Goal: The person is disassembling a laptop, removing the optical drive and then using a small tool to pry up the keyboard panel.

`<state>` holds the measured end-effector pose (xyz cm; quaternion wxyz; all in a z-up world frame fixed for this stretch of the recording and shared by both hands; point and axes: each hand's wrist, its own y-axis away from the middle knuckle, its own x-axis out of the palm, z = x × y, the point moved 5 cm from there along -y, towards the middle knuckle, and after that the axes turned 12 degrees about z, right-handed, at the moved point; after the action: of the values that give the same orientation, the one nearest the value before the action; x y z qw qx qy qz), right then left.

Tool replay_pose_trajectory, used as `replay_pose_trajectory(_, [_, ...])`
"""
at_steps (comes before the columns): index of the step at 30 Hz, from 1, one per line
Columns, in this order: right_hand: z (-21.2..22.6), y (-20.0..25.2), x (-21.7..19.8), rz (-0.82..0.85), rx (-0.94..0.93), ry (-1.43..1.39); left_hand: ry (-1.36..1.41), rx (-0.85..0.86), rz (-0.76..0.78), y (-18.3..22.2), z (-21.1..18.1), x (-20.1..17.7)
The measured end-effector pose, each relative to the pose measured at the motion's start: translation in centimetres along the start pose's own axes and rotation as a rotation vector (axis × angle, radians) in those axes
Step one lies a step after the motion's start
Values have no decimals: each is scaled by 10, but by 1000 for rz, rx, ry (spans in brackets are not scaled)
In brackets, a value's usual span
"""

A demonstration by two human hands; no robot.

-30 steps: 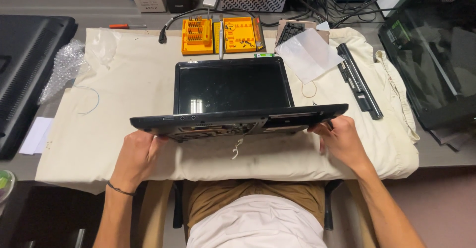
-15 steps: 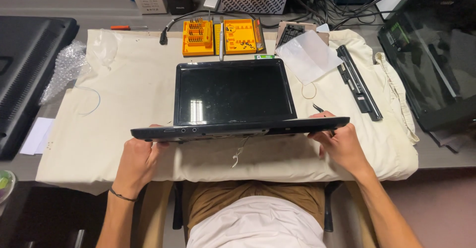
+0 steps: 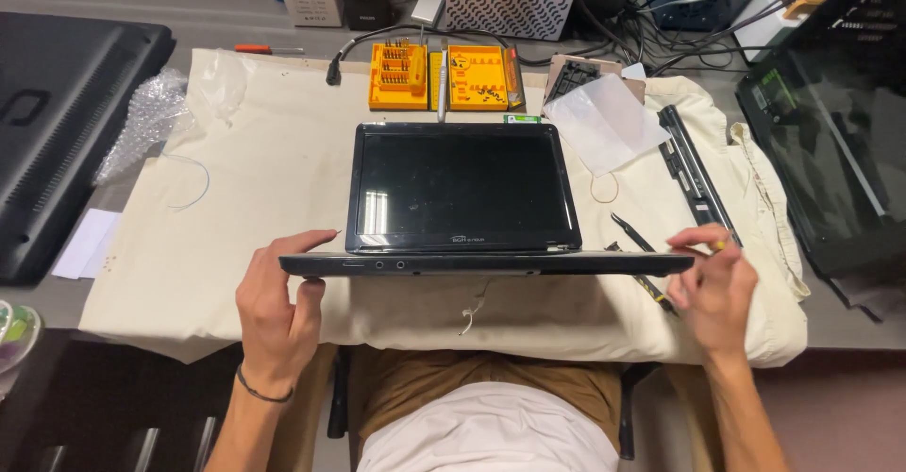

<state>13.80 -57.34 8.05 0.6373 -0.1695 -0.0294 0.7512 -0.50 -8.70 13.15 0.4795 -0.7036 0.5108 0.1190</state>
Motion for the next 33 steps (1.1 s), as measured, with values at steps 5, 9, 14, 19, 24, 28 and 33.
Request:
replay_pose_trajectory(5, [54,-5,-13,-308,-150,-133,-15,209,-322,3,-18,-13])
replay_pose_trajectory(9, [55,7,-43,-507,-353,-20,-63,294,-386,-3,-31,-21])
replay_pose_trajectory(14, [126,16,16,-289,-360,-47,-97,303,-310,-16,-54,-27])
replay_pose_trajectory(19, [179,12,71,24,-428,-98,-158,282,-260,-25,-74,-26])
replay_pose_trajectory(24, [210,0,111,295,-355,238,-232,290,-268,-25,-86,-19])
replay_pose_trajectory(28, [221,-4,123,292,-484,332,-218,275,-252,-29,-91,-18])
replay_pose_trajectory(33, [206,-11,124,397,-398,155,-239,304,-251,-36,-104,-16])
